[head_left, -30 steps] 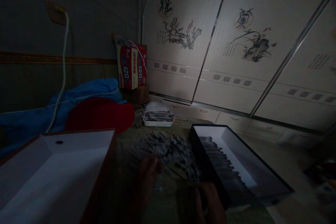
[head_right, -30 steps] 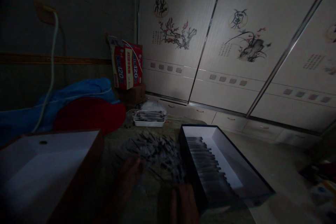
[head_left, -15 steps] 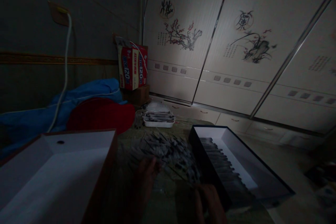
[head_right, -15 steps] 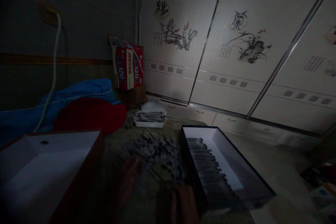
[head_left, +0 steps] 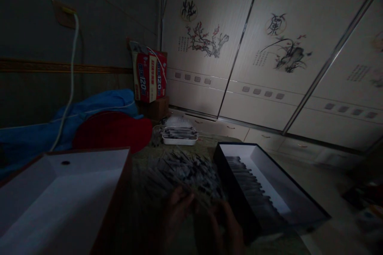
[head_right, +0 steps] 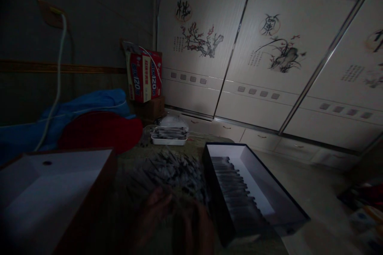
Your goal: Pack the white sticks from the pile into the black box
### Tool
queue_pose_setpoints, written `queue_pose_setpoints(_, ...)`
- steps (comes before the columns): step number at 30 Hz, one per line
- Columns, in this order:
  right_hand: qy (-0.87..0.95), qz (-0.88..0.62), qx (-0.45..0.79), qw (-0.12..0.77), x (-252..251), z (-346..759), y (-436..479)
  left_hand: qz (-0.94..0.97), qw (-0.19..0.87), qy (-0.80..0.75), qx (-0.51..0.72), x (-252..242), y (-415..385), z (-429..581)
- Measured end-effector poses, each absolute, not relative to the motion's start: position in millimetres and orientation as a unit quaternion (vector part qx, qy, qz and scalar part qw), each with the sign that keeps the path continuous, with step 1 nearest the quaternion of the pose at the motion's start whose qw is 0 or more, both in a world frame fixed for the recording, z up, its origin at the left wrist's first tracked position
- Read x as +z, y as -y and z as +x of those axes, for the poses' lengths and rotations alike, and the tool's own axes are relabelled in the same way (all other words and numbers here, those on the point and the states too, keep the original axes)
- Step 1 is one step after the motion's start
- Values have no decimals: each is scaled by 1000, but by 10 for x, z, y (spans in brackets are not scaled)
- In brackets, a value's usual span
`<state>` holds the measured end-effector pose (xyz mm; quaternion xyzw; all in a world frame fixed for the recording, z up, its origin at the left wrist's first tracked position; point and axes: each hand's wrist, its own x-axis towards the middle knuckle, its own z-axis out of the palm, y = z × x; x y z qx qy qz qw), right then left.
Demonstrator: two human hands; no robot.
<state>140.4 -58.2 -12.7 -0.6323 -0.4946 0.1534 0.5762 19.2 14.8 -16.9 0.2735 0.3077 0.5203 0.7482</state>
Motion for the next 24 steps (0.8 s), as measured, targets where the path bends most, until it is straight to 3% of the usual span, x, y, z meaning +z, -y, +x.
queue_pose_setpoints(3,482,-626,201,580,-37,1463,519,207,777,-278,525,-179,-141,197)
queue_pose_setpoints(6,509,-642,164,550,-23,1697,474,94,755,-299,576,-150,-194,132)
queue_pose_setpoints(16,705,-673,15,223,-530,2028,511,59,736,-319,594,-35,-231,94)
queue_pose_setpoints(24,695,-700,-94,135,-779,1925,445,117,733,-309,595,-145,-246,99)
